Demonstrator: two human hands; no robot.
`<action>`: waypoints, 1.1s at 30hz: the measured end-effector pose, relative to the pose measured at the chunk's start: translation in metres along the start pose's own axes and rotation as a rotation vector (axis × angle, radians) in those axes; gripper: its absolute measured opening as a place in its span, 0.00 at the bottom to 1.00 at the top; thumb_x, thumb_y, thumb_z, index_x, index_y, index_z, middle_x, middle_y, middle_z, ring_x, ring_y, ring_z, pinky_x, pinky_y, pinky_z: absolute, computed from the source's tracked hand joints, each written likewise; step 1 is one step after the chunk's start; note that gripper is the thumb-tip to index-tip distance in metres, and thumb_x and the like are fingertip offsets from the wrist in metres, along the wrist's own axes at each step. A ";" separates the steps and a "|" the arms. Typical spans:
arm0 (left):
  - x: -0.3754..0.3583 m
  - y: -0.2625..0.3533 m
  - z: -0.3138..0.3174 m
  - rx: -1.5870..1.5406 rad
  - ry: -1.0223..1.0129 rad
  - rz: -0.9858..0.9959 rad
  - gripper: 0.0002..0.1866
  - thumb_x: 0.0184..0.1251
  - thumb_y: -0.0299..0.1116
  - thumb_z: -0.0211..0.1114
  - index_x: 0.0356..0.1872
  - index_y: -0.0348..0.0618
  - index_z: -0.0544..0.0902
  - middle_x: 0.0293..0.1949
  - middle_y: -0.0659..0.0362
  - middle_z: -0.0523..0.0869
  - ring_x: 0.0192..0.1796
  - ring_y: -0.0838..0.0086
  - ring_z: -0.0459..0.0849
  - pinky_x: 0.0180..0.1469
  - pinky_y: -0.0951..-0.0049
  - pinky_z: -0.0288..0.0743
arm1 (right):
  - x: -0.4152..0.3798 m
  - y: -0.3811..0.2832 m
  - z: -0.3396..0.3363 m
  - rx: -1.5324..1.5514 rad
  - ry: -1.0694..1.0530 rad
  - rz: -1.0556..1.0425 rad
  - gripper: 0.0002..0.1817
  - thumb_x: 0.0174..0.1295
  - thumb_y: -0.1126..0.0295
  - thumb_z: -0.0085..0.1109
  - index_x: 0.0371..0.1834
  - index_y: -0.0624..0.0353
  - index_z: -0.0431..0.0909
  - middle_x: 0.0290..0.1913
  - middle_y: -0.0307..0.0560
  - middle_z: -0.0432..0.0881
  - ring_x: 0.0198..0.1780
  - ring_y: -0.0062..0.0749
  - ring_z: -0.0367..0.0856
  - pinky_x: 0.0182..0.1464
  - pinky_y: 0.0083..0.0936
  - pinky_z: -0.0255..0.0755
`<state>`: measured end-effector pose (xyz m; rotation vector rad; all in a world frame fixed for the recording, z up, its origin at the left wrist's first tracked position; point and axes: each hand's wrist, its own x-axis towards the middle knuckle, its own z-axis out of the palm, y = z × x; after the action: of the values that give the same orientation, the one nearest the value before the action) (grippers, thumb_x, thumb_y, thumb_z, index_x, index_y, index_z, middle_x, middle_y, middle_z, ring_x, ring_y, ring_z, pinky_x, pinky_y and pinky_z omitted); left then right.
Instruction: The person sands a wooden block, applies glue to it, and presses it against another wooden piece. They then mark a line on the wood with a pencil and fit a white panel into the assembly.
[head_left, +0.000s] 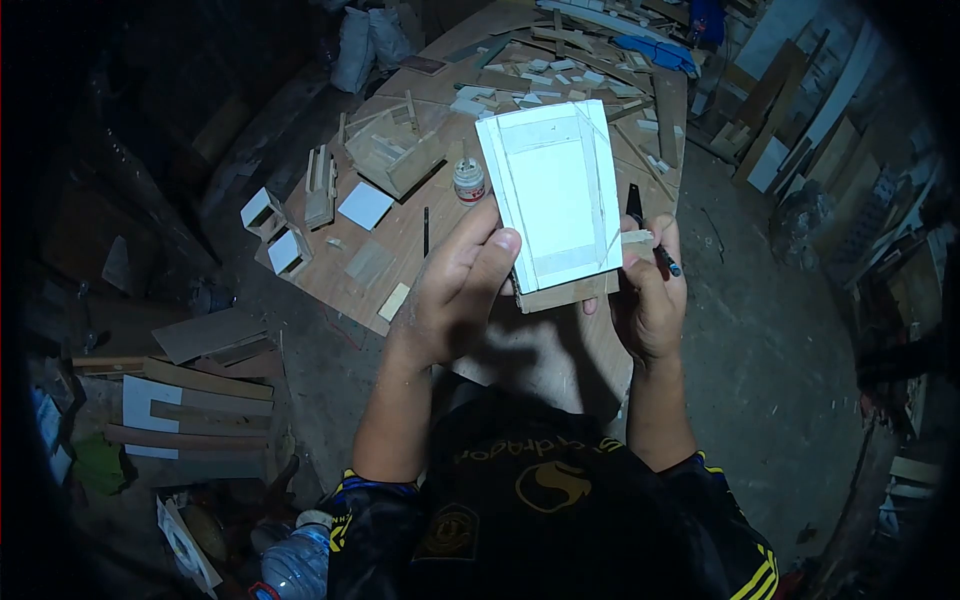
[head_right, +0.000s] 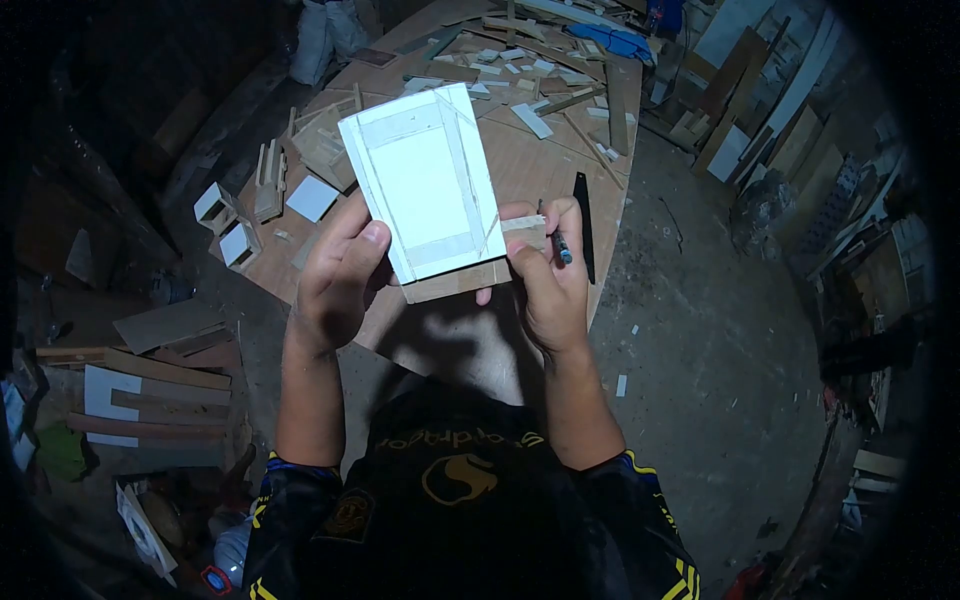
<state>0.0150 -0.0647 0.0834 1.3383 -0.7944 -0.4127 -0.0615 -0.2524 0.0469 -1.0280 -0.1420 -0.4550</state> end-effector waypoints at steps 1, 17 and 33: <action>0.000 0.000 -0.001 0.010 -0.010 -0.017 0.24 0.78 0.39 0.44 0.63 0.28 0.69 0.49 0.53 0.79 0.50 0.73 0.77 0.55 0.72 0.70 | 0.000 0.000 0.000 0.002 0.000 -0.001 0.11 0.64 0.78 0.46 0.42 0.54 0.54 0.40 0.51 0.71 0.33 0.38 0.79 0.24 0.30 0.79; -0.002 -0.003 -0.001 0.081 0.047 0.019 0.25 0.78 0.42 0.44 0.64 0.30 0.69 0.40 0.59 0.78 0.37 0.82 0.72 0.40 0.79 0.69 | 0.000 0.004 -0.003 0.050 -0.015 0.017 0.14 0.64 0.81 0.45 0.43 0.54 0.52 0.49 0.58 0.73 0.37 0.36 0.81 0.25 0.26 0.81; -0.004 -0.017 0.002 -0.045 0.099 0.027 0.22 0.80 0.38 0.44 0.63 0.31 0.69 0.36 0.64 0.77 0.33 0.86 0.69 0.34 0.83 0.65 | -0.001 0.009 -0.005 -0.053 -0.003 0.031 0.24 0.61 0.80 0.59 0.44 0.51 0.50 0.51 0.55 0.73 0.38 0.31 0.81 0.27 0.21 0.80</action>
<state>0.0134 -0.0672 0.0663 1.2950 -0.7164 -0.3378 -0.0592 -0.2525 0.0362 -1.0816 -0.1167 -0.4314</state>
